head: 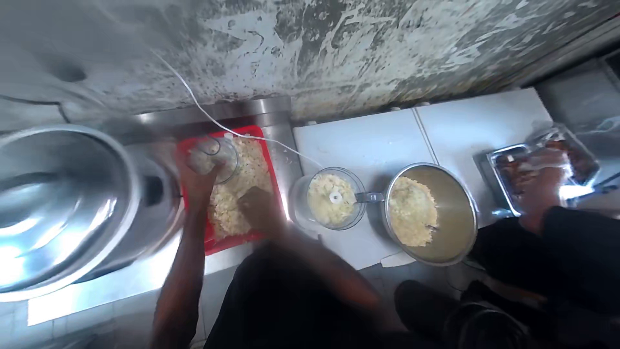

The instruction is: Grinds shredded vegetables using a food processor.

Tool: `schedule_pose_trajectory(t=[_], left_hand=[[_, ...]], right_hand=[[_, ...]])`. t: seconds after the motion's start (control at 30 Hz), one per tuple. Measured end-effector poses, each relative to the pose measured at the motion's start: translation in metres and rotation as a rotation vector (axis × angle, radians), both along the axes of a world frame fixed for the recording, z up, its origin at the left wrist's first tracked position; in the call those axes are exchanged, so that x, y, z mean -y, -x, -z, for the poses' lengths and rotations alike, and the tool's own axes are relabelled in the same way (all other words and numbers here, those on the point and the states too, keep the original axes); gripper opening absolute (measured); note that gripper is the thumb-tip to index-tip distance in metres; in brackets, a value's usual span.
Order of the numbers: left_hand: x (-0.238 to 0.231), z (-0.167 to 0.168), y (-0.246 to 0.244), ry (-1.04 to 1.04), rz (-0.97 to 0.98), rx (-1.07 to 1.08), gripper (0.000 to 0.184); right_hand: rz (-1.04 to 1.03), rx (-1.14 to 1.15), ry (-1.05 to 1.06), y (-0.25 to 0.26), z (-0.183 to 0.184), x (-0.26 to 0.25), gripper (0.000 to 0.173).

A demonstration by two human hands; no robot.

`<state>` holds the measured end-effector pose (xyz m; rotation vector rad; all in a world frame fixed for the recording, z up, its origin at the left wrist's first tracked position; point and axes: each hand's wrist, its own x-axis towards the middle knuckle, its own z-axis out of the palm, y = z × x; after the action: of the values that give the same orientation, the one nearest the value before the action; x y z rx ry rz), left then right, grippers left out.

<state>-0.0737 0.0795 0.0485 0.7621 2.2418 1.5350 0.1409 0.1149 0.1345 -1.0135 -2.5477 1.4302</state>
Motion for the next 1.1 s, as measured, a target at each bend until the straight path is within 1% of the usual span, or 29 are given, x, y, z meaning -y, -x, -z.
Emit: schedule_pose_trajectory(t=[0.03,0.07,0.1,0.13,0.17,0.23,0.27,0.3,0.33,0.4,0.47,0.53,0.6,0.67,0.73,0.8,0.87,0.97,1.03,1.1], left_hand=[[-0.015,0.004,0.000,-0.020,-0.011,-0.029,0.125],[-0.029,0.016,0.006,-0.038,-0.019,-0.084,0.128],[-0.039,0.028,0.011,-0.043,-0.027,-0.133,0.129],[-0.048,0.037,0.014,0.002,-0.043,-0.176,0.130],[-0.054,0.041,0.015,0.084,-0.067,-0.199,0.127],[-0.059,0.046,0.012,0.217,-0.110,-0.196,0.110],[-0.060,0.046,0.011,0.241,-0.125,-0.196,0.103],[-0.060,0.045,0.009,0.219,-0.139,-0.212,0.097],[-0.057,0.042,0.006,0.158,-0.145,-0.235,0.094],[-0.047,0.026,0.002,-0.055,-0.108,-0.279,0.089],[-0.030,-0.005,-0.008,-0.194,-0.086,-0.293,0.085],[-0.015,-0.036,-0.016,-0.360,-0.055,-0.326,0.090],[-0.005,-0.062,-0.024,-0.550,0.026,-0.326,0.094],[0.000,-0.086,-0.048,-0.678,0.146,-0.186,0.088],[-0.005,-0.104,-0.092,-0.728,0.273,0.018,0.078],[-0.019,-0.120,-0.148,-0.703,0.438,0.142,0.080],[-0.038,-0.129,-0.203,-0.629,0.518,0.203,0.085],[-0.067,-0.116,-0.256,-0.524,0.575,0.119,0.081],[-0.084,-0.101,-0.277,-0.481,0.580,0.010,0.081],[-0.089,-0.091,-0.288,-0.362,0.570,-0.099,0.087]], right_hand=[[-0.079,0.107,0.015,0.016,0.026,0.008,0.030],[-0.143,0.198,0.012,0.026,0.054,0.013,0.035],[-0.169,0.247,0.002,0.030,0.074,0.016,0.038],[-0.167,0.265,-0.005,0.030,0.083,0.018,0.038],[-0.152,0.257,-0.021,0.027,0.086,0.020,0.036],[-0.154,0.217,-0.046,0.020,0.083,0.020,0.031],[-0.178,0.197,-0.056,0.017,0.084,0.019,0.032],[-0.210,0.172,-0.063,0.015,0.087,0.018,0.034],[-0.232,0.139,-0.063,0.012,0.092,0.018,0.037],[-0.222,0.057,-0.079,0.006,0.097,0.019,0.040],[-0.163,-0.011,-0.078,-0.008,0.083,0.021,0.038],[-0.132,-0.114,-0.053,-0.029,0.068,0.020,0.033],[-0.102,-0.281,0.004,-0.059,0.052,0.020,0.028],[-0.036,-0.408,0.087,-0.093,0.026,0.021,0.026],[0.015,-0.503,0.165,-0.129,0.002,0.023,0.023],[0.076,-0.598,0.257,-0.167,-0.012,0.025,0.022],[0.158,-0.698,0.308,-0.207,-0.009,0.024,0.023],[0.375,-0.843,0.261,-0.262,-0.009,0.024,0.021],[0.549,-0.939,0.216,-0.291,-0.004,0.026,0.019],[0.716,-1.008,0.185,-0.312,0.008,0.030,0.017]])
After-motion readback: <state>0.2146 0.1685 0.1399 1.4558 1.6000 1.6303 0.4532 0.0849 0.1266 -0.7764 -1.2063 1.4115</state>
